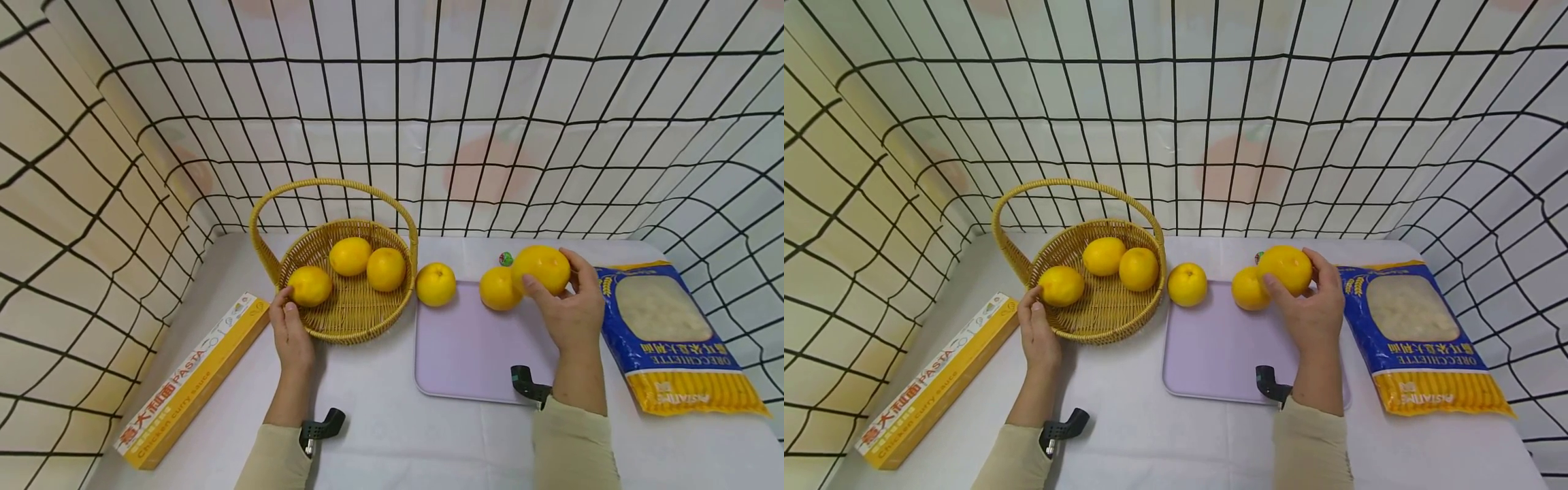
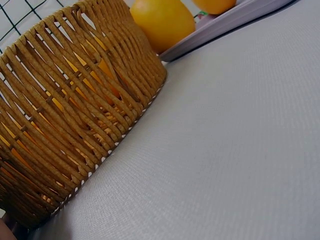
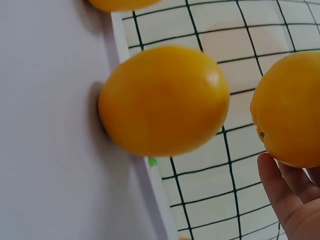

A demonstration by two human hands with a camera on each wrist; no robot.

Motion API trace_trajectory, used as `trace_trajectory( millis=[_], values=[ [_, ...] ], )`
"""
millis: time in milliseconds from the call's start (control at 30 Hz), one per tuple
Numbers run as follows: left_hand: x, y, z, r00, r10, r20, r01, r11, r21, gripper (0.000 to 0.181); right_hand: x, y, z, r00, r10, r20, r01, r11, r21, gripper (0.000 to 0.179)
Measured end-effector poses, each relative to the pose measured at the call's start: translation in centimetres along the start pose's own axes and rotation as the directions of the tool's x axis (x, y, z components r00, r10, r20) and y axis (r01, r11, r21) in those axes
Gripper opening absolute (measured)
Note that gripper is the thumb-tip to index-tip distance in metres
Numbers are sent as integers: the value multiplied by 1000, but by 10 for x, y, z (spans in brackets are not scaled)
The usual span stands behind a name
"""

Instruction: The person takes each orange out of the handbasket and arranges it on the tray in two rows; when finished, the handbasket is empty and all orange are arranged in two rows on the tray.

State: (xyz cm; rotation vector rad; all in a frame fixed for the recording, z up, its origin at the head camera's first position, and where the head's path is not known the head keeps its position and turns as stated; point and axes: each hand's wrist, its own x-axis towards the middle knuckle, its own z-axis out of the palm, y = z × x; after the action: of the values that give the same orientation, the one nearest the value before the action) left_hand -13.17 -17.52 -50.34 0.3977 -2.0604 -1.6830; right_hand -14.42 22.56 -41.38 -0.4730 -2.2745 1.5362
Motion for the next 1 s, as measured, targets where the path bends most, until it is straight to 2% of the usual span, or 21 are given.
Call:
trace_trajectory(
  millis=[200, 400, 667, 1000],
  values=[
    [0, 3, 0, 1000, -1, 0, 1, 1000, 2, 41, 7, 12, -7, 998, 36, -57, -37, 999, -30, 69],
    [0, 2, 0, 1000, -4, 2, 4, 1000, 4, 42, 12, 20, -16, 992, 66, -106, -69, 997, -18, 68],
    [1, 2, 0, 1000, -8, 6, 8, 1000, 13, 42, 20, 35, -21, 982, 169, -87, -175, 983, -56, 72],
    [0, 4, 0, 999, -29, 15, 28, 999, 16, 41, 24, 56, -25, 969, 237, -69, -242, 968, -67, 73]
  ],
)
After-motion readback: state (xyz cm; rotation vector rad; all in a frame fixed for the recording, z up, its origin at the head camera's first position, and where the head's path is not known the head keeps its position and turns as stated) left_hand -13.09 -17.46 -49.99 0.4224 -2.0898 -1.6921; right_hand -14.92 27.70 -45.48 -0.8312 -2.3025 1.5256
